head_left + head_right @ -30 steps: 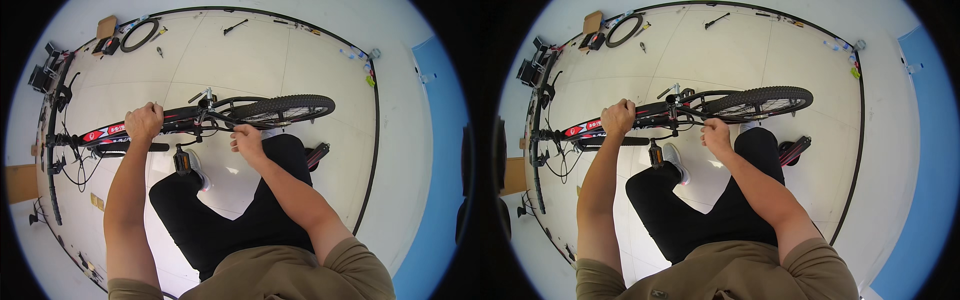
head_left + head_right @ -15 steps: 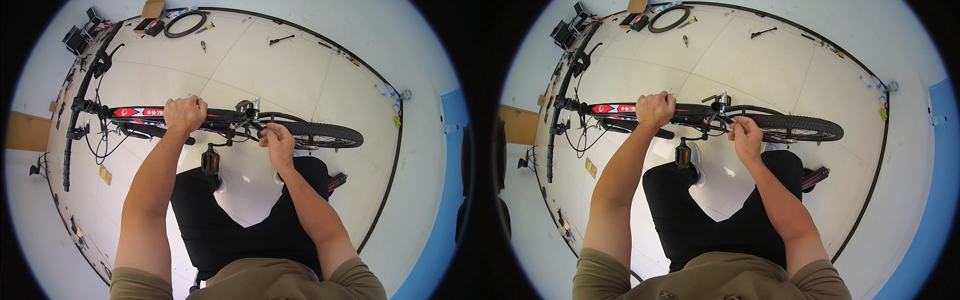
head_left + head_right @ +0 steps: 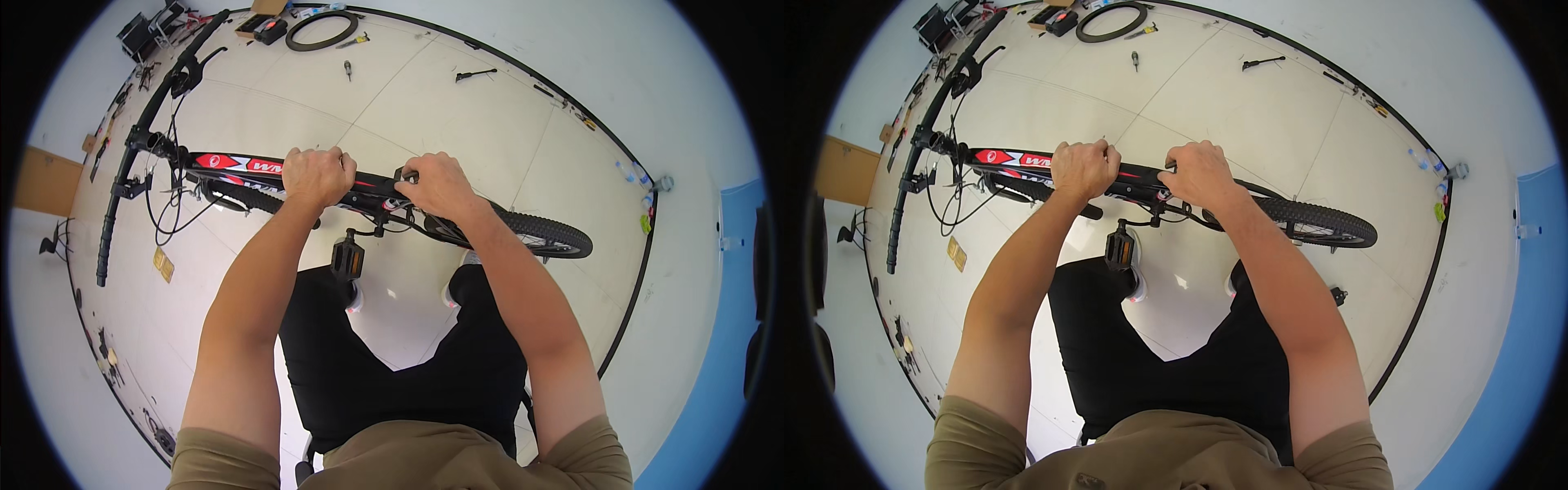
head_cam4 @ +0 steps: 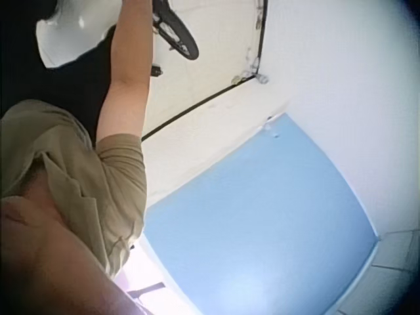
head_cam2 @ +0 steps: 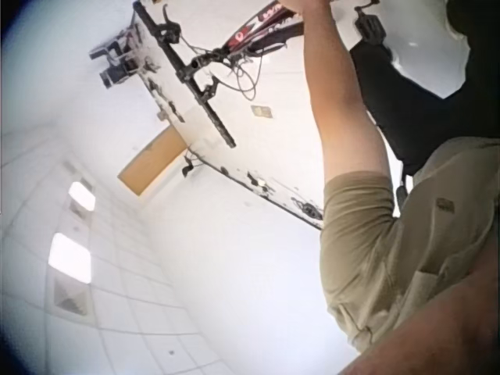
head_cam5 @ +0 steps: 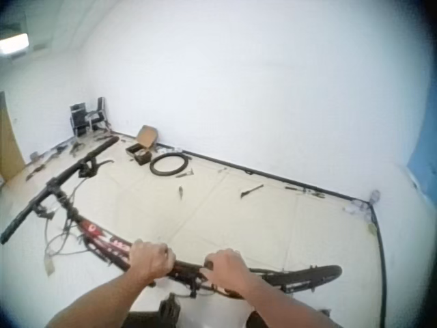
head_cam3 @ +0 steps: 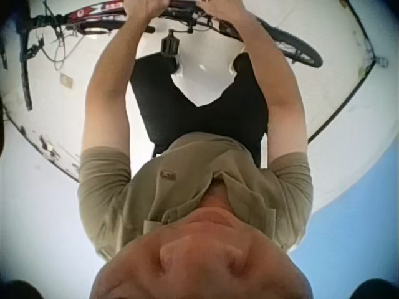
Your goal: The person adjusts the front brake caliper on a bicycle using a wrench, then removes the seat and repositions the bike. They handle the handlebars and pedals while seated on the floor.
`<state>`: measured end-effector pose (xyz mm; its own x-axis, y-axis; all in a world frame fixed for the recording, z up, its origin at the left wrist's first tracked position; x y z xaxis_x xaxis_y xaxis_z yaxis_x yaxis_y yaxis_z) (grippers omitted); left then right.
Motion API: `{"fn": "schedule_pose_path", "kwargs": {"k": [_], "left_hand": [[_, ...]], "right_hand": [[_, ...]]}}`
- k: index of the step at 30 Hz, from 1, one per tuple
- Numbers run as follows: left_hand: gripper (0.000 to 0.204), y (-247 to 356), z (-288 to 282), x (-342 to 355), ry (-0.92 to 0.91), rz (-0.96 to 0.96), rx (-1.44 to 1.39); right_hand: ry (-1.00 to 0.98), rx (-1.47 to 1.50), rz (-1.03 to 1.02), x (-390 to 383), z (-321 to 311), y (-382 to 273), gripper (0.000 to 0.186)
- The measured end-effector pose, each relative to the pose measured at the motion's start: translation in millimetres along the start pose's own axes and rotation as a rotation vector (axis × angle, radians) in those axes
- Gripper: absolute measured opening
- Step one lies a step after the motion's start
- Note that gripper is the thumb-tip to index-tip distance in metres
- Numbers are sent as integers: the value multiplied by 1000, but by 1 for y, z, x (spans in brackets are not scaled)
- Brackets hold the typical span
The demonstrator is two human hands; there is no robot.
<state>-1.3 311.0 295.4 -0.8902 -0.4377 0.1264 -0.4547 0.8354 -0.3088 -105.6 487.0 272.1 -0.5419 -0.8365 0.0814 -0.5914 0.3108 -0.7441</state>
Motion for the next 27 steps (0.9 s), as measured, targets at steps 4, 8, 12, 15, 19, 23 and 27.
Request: {"fn": "schedule_pose_path", "kwargs": {"k": [4,8,12,15,19,23,27], "left_hand": [[34,0,-3,0,-68,-4,-3],[35,1,-5,1,-93,-7,-5],[34,-2,0,-1,-28,-11,-23],[34,-3,2,-2,-30,-8,-20],[34,-2,1,-1,-53,-2,-16],[36,-1,0,2,-90,-1,-10],[37,-2,-3,0,-117,-1,-7]], "right_hand": [[68,186,145,10,5,2,28],[272,188,20,2,9,7,29],[338,175,85,6,14,3,24],[268,224,346,10,13,0,21],[371,573,323,6,13,17,20],[445,1101,196,-1,10,38,19],[462,1594,100,-7,15,51,18]]}}
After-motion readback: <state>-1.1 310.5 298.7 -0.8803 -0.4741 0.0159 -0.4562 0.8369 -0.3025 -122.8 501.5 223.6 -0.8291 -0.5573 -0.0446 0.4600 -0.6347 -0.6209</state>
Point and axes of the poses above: each hand's wrist, its own x-axis towards the middle knuckle, its own z-axis out of the palm, y = z × x, the point moved 4 cm from there along x, towards the middle knuckle, and after that the axes turned 15 degrees about x, right-handed, at the moved point
